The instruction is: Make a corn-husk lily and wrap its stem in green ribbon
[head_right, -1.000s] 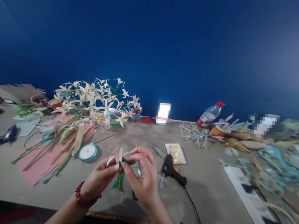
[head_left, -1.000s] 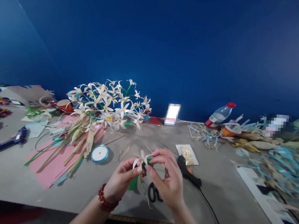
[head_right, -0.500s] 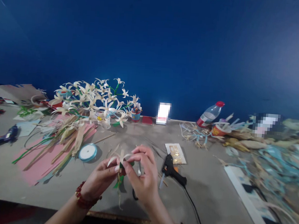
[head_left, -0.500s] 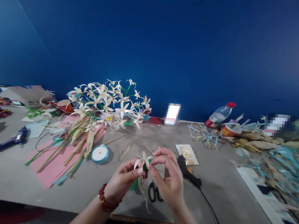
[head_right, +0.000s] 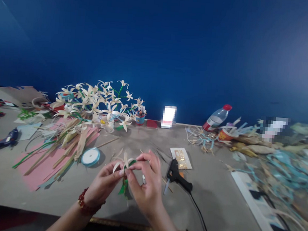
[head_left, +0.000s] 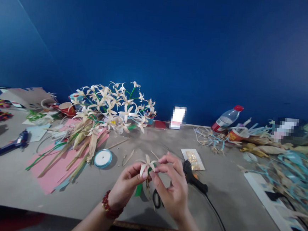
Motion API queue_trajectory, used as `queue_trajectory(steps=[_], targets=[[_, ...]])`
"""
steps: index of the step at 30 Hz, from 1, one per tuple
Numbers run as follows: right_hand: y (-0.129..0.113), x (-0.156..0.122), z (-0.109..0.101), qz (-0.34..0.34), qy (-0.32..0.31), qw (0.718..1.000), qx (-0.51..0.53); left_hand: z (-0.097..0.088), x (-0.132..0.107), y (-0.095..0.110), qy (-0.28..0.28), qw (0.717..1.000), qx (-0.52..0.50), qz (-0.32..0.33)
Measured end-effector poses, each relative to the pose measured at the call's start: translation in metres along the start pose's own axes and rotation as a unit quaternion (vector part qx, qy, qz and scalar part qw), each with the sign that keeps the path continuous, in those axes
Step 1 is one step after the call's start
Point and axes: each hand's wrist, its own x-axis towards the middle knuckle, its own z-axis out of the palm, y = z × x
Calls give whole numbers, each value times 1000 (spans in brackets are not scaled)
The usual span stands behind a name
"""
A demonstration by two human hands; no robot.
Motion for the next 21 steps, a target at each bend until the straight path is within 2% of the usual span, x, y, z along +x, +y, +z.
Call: queue_trajectory(steps=[4,13,17,21], targets=[[0,-2,0,2,-3,1000,-13,-7,1,-6,1,999,26,20],[-2,2,-1,13,-10,1000,0,-8,4,-3,-15,998,59,2],[0,2,-1,26,-11,999,19,-8,7,-3,-17,998,52,-6],[2,-2,-1,30,-9,999,26,-5,10,-3,-12,1000,23,16]])
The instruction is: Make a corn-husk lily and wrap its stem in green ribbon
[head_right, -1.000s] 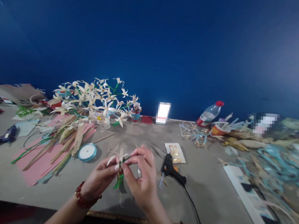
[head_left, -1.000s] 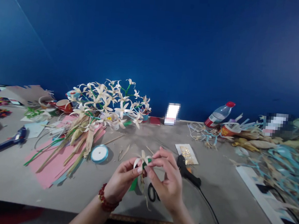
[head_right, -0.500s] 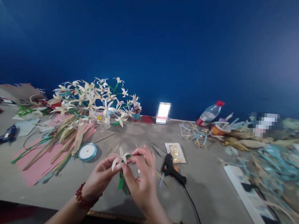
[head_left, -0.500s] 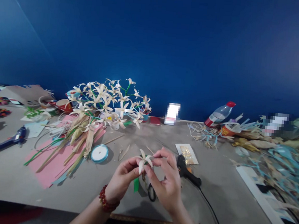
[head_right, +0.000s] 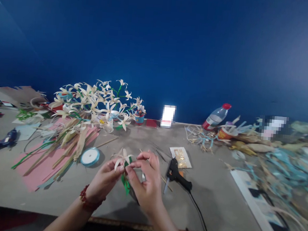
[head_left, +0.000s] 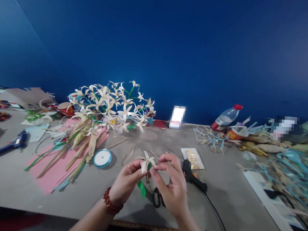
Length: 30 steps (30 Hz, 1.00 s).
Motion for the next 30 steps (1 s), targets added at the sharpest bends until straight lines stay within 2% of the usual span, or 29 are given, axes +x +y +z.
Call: queue_trajectory(steps=[5,7,9,11,13,15,19,21,26,30], targets=[[4,-2,-2,-4,61,998,-11,1,1,1,-17,1000,-20,1],[7,1,-4,3,66,998,1,1,1,2,-21,1000,-21,-2],[11,5,-6,24,35,998,46,2,0,3,-22,999,-26,-11],[15,9,-7,68,-22,990,119,3,0,3,-25,999,-33,-28],[18,11,-6,125,-78,969,196,4,0,4,-31,998,-36,-41],[19,12,-3,181,-108,940,267,4,0,4,-33,998,-33,-49],[16,11,4,260,-104,877,390,6,-1,3,-23,998,-24,-52],[15,10,7,275,-93,859,422,8,-1,3,-22,998,-23,-49],[16,9,9,272,-87,854,435,8,-1,2,-31,999,1,-36],[15,11,8,234,-66,882,403,5,-4,-2,-10,998,61,3]])
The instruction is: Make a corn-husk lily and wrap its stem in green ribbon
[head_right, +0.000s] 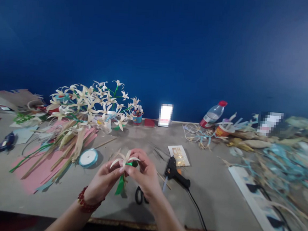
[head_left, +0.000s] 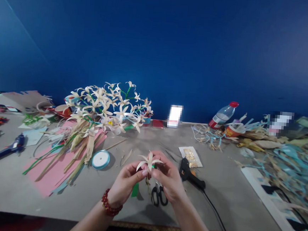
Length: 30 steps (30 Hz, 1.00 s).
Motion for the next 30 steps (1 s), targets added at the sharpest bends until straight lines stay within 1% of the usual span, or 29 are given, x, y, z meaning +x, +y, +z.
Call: queue_trajectory(steps=[4,7,11,15,19,25,30], targets=[[-2,1,1,-38,19,997,-67,1,-3,-1,41,994,71,78],[-3,1,3,-40,19,996,-80,3,-3,-1,52,989,96,105],[-4,1,5,-29,14,997,-67,3,-2,-3,67,990,85,85],[-5,-1,6,-17,2,999,-46,4,-2,-5,73,994,41,72],[-7,-3,5,7,-10,998,-55,6,-3,-6,78,995,-1,54],[-12,-3,10,-39,10,995,-87,9,-4,-4,82,996,-2,45],[-8,-2,10,-36,16,997,-61,9,-4,-6,73,996,-50,32]])
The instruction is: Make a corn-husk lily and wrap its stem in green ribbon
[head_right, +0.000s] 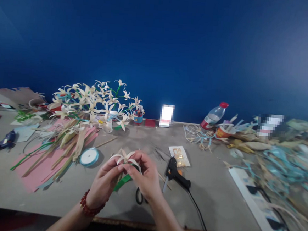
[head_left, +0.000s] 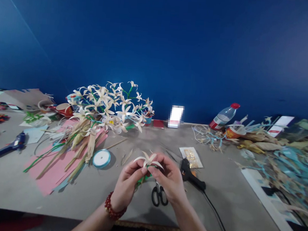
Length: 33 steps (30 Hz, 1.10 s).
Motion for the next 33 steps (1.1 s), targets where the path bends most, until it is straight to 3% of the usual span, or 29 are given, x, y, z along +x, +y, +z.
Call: queue_trajectory(steps=[10,18,24,33], targets=[[6,1,-5,-27,-23,999,-18,3,1,8,-16,999,-52,-8],[7,6,-3,-82,-7,993,-81,-8,4,3,11,995,74,58],[4,6,-2,-110,6,983,-148,-7,4,1,56,992,75,79],[2,1,-1,-140,9,969,-202,-10,6,-3,32,994,52,86]])
